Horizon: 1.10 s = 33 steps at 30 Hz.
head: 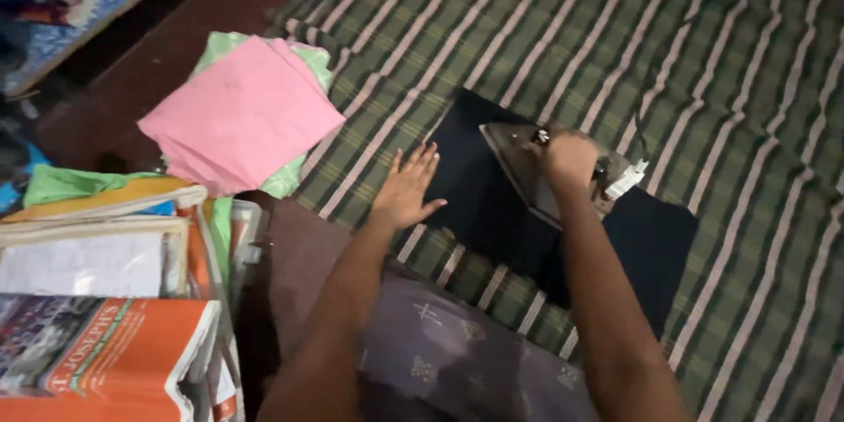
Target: Ironing and folding a black garment on a mat on the floor.
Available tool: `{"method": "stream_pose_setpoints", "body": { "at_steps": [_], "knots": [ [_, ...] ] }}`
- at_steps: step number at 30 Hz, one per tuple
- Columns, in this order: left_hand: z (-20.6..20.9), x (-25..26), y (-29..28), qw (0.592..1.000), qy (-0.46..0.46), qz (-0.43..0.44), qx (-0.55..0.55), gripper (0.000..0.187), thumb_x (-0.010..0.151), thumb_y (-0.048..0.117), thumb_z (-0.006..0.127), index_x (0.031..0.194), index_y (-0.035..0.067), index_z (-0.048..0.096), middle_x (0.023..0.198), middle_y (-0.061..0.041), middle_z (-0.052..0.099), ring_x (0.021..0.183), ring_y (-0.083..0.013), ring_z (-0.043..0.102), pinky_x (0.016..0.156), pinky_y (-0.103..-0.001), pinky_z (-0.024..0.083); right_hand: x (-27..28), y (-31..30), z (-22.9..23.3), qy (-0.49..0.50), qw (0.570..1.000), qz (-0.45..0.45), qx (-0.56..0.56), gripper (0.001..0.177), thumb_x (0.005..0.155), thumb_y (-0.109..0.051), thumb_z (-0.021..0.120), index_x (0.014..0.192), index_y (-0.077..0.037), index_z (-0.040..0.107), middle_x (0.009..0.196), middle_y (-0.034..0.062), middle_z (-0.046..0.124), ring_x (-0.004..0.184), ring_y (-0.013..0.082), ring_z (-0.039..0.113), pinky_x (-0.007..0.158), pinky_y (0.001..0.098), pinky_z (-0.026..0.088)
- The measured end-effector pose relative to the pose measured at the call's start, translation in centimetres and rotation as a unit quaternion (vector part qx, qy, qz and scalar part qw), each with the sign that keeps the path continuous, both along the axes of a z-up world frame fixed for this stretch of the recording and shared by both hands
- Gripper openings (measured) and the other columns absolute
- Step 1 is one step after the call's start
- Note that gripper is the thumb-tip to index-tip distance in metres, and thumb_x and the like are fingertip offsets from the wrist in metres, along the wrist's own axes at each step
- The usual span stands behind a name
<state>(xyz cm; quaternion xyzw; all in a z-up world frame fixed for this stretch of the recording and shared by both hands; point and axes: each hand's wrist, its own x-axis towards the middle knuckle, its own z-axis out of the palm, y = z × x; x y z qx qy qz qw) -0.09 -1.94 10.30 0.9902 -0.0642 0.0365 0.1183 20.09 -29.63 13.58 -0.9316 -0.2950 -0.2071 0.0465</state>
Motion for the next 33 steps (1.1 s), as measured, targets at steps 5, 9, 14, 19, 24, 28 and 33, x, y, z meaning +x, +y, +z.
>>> {"method": "stream_pose_setpoints", "body": {
  "at_steps": [5,9,14,19,24,28,33],
  "knots": [
    [1.3,-0.3,-0.1,1.0,0.008,0.008,0.018,0.092,0.092,0.063,0.054,0.155,0.0,0.032,0.167,-0.015,0.021,0.155,-0.0326,0.018,0.123,-0.06,0.012,1.5,1.6,0.5,0.099,0.993,-0.064,-0.012,0.05,0.082,-0.058,0.078,0.097,-0.011,0.073,0.083,0.0154,0.073,0.077,0.0373,0.071,0.065,0.05,0.054],
    [-3.6,0.7,0.7,0.997,-0.049,0.058,0.011,0.067,0.1,0.042,0.05,0.159,0.012,0.038,0.17,-0.005,0.027,0.155,-0.0277,0.024,0.125,-0.059,0.013,-0.4,2.1,1.6,0.113,0.99,-0.076,-0.025,0.052,0.079,-0.06,0.079,0.099,-0.012,0.074,0.083,0.0174,0.074,0.077,0.0382,0.072,0.063,0.0508,0.055],
    [-1.3,-0.3,1.7,0.994,-0.021,0.106,-0.016,0.054,0.101,0.031,0.048,0.155,0.026,0.045,0.166,-0.002,0.03,0.155,-0.0289,0.023,0.124,-0.06,0.013,-5.5,2.5,1.3,0.163,0.986,0.003,-0.019,0.042,0.078,-0.055,0.078,0.088,-0.014,0.076,0.08,0.0139,0.074,0.074,0.0362,0.071,0.064,0.0508,0.055],
    [-2.9,-0.7,3.1,0.993,-0.066,0.095,-0.026,0.05,0.102,0.029,0.05,0.152,0.025,0.048,0.165,-0.003,0.033,0.153,-0.0298,0.024,0.123,-0.061,0.01,-11.1,3.3,3.4,0.209,0.973,0.075,-0.059,0.034,0.077,-0.048,0.077,0.088,-0.015,0.076,0.077,0.013,0.073,0.069,0.0347,0.07,0.064,0.0484,0.055],
    [-2.1,-1.0,2.9,0.993,-0.031,0.108,-0.03,0.052,0.101,0.031,0.051,0.153,0.027,0.048,0.165,0.0,0.033,0.155,-0.027,0.022,0.126,-0.06,0.009,-15.2,2.9,5.3,0.191,0.951,0.234,-0.064,0.041,0.061,-0.044,0.083,0.085,-0.012,0.074,0.082,0.0153,0.07,0.073,0.0377,0.068,0.064,0.0489,0.054],
    [-2.5,-0.8,3.0,0.994,-0.024,0.109,-0.015,0.051,0.101,0.031,0.051,0.152,0.026,0.048,0.165,-0.001,0.033,0.155,-0.0277,0.022,0.124,-0.061,0.008,-16.2,3.2,5.3,0.162,0.953,0.25,-0.061,0.04,0.061,-0.043,0.083,0.081,-0.01,0.07,0.084,0.0142,0.07,0.081,0.0367,0.068,0.073,0.047,0.054],
    [-3.4,-0.5,2.8,0.991,-0.051,0.122,-0.033,0.052,0.1,0.03,0.053,0.152,0.028,0.049,0.164,0.001,0.035,0.155,-0.0263,0.024,0.122,-0.063,0.009,-16.3,3.1,4.5,0.247,0.953,0.112,-0.138,0.038,0.073,-0.046,0.083,0.088,-0.014,0.072,0.089,0.0125,0.072,0.086,0.0348,0.068,0.082,0.0474,0.051]
  ]
}}
